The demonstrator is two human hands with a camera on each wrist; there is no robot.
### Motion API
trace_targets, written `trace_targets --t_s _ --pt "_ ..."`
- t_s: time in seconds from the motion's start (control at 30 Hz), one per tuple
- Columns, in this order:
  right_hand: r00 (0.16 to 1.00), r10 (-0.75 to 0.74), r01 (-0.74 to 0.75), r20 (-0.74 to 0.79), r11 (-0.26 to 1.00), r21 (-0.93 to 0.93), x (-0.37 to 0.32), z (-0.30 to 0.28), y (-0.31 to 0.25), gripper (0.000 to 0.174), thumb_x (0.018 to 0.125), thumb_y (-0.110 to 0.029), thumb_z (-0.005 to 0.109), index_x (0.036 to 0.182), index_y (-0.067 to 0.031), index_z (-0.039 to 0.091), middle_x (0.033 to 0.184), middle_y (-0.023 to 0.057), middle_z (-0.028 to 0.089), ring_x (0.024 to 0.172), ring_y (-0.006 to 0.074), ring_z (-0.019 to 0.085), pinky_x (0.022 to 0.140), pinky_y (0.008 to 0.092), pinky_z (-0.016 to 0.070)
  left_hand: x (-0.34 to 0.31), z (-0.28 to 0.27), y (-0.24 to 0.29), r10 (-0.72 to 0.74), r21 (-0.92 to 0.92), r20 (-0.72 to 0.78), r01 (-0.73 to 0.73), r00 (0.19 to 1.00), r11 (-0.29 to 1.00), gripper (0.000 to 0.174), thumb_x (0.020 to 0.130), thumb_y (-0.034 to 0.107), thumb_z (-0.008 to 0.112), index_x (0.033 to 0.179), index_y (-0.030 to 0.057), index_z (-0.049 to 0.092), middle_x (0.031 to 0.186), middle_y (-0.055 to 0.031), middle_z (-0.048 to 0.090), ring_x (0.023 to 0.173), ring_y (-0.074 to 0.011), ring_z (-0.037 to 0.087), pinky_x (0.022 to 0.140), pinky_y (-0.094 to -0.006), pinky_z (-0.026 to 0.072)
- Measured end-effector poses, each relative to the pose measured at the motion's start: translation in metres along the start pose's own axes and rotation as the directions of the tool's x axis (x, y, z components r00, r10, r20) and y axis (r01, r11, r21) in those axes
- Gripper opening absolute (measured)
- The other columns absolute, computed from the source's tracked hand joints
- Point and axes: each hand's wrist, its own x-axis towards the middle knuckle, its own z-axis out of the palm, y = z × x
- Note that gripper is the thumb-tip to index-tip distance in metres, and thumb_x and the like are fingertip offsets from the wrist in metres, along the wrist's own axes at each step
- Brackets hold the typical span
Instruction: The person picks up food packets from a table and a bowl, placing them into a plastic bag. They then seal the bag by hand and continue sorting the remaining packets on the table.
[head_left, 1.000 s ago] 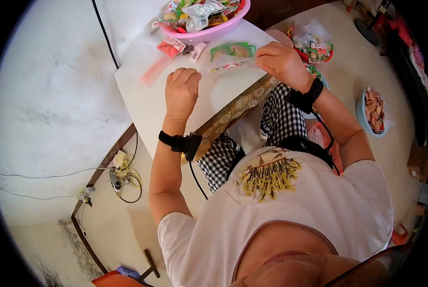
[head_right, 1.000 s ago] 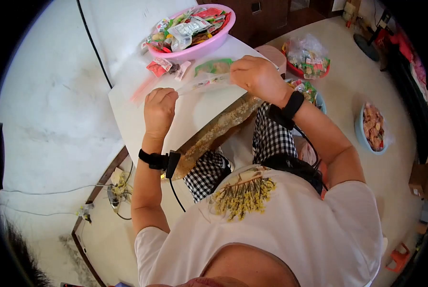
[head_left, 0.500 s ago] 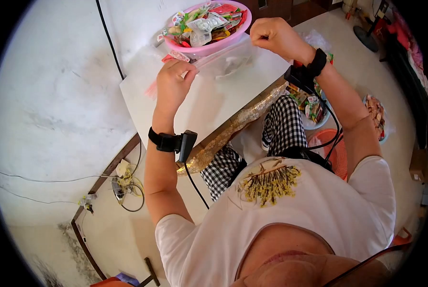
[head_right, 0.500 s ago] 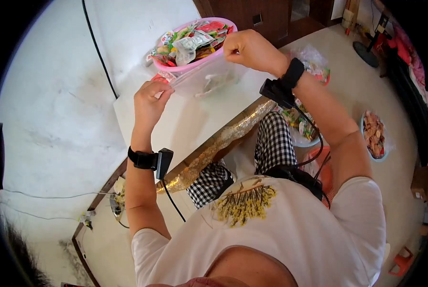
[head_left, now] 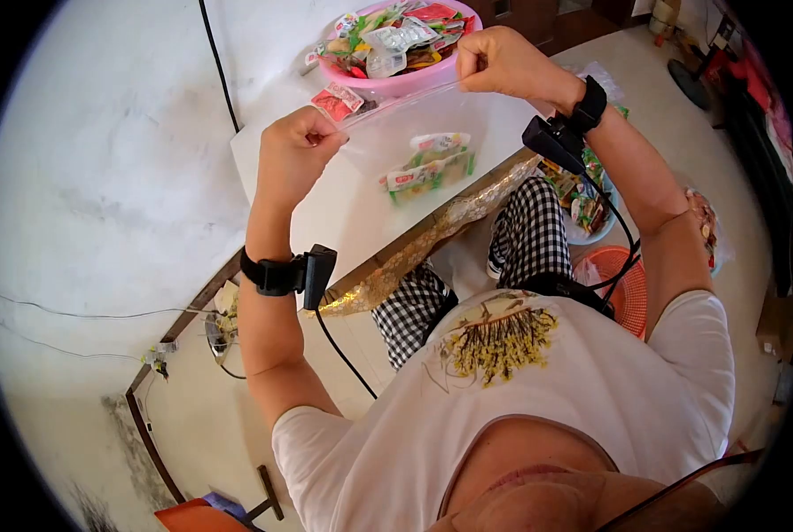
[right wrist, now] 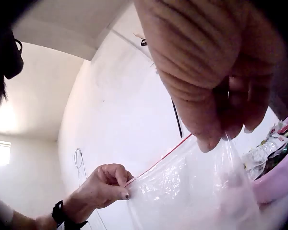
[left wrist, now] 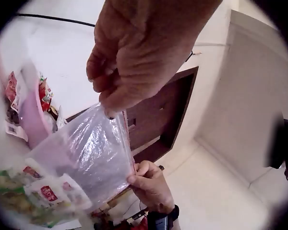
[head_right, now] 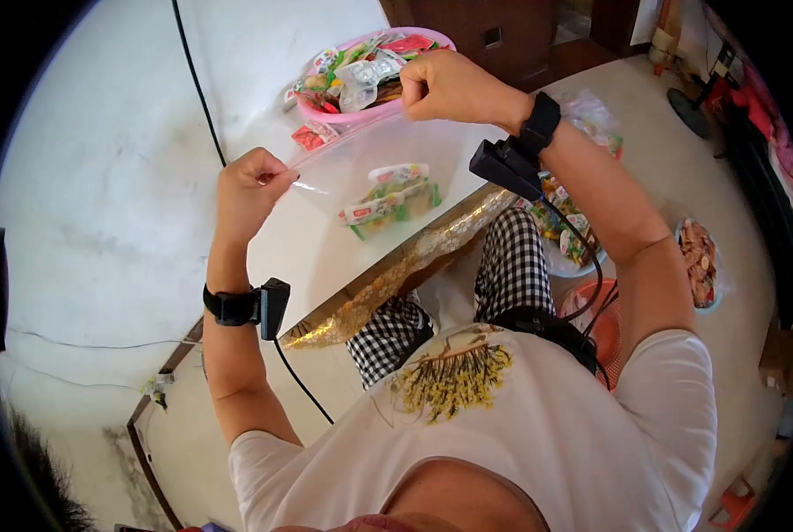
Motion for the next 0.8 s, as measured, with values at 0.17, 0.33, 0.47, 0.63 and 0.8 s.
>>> trace_targets --t_s 0.17,0.33,0.47,0.63,0.8 --pt "0.995 -0.009 -0.001 0.096 0.996 0.094 0.003 0.017 -0.007 0.008 0.081 -0.002 0.065 0.087 0.0006 0.060 0.078 -0.0012 0.056 0.070 0.0047 0.051 0.063 0.0223 0.0439 -0.013 -0.009 -0.007 -0.050 -0.075 -0.023 0.049 0.998 0.996 0.009 0.080 0.000 0.070 0.088 0.0000 0.066 0.077 0.0000 0.064 0.068 -0.0060 0.056 0.064 -0.0211 0.0466" --pt "0.987 -0.045 0.030 0.152 0.995 0.099 0.005 0.033 0.005 0.009 0.087 -0.006 0.062 0.093 0.0000 0.059 0.079 -0.0029 0.055 0.072 0.0038 0.049 0.064 0.0223 0.0432 -0.025 -0.009 -0.023 -0.068 -0.132 0.001 0.067 0.998 0.989 0.014 0.080 0.003 0.068 0.093 -0.0007 0.067 0.073 -0.0046 0.065 0.066 -0.0096 0.057 0.062 -0.0246 0.0479" --pt "0.989 0.101 -0.129 0.107 0.942 0.310 -0.001 0.044 0.001 0.010 0.092 -0.013 0.061 0.092 -0.0036 0.061 0.082 -0.0041 0.056 0.075 0.0038 0.049 0.068 0.0209 0.0418 -0.030 -0.013 -0.027 -0.057 -0.161 0.012 0.059 0.998 0.985 0.009 0.084 0.004 0.066 0.092 -0.0013 0.066 0.074 -0.0024 0.064 0.067 -0.0089 0.056 0.064 -0.0239 0.0473" --pt "0.962 0.251 -0.250 0.103 0.667 0.702 -0.008 0.067 0.005 0.013 0.096 -0.020 0.059 0.093 -0.0085 0.062 0.088 -0.0028 0.061 0.078 0.0051 0.050 0.074 0.0214 0.0419 -0.033 -0.014 -0.046 -0.127 -0.349 0.050 0.136 0.991 0.927 0.006 0.087 0.004 0.064 0.091 0.0001 0.066 0.074 0.0023 0.060 0.068 -0.0064 0.052 0.063 -0.0218 0.0434" --pt "0.978 0.172 -0.202 0.116 0.658 0.725 -0.005 0.074 0.010 0.012 0.097 -0.019 0.056 0.094 -0.0090 0.061 0.093 -0.0013 0.062 0.084 0.0065 0.055 0.078 0.0230 0.0440 -0.040 -0.015 -0.053 -0.182 -0.527 0.112 0.214 0.977 0.823 0.007 0.089 0.006 0.061 0.091 0.0010 0.066 0.074 0.0029 0.059 0.069 -0.0048 0.049 0.063 -0.0208 0.0405"
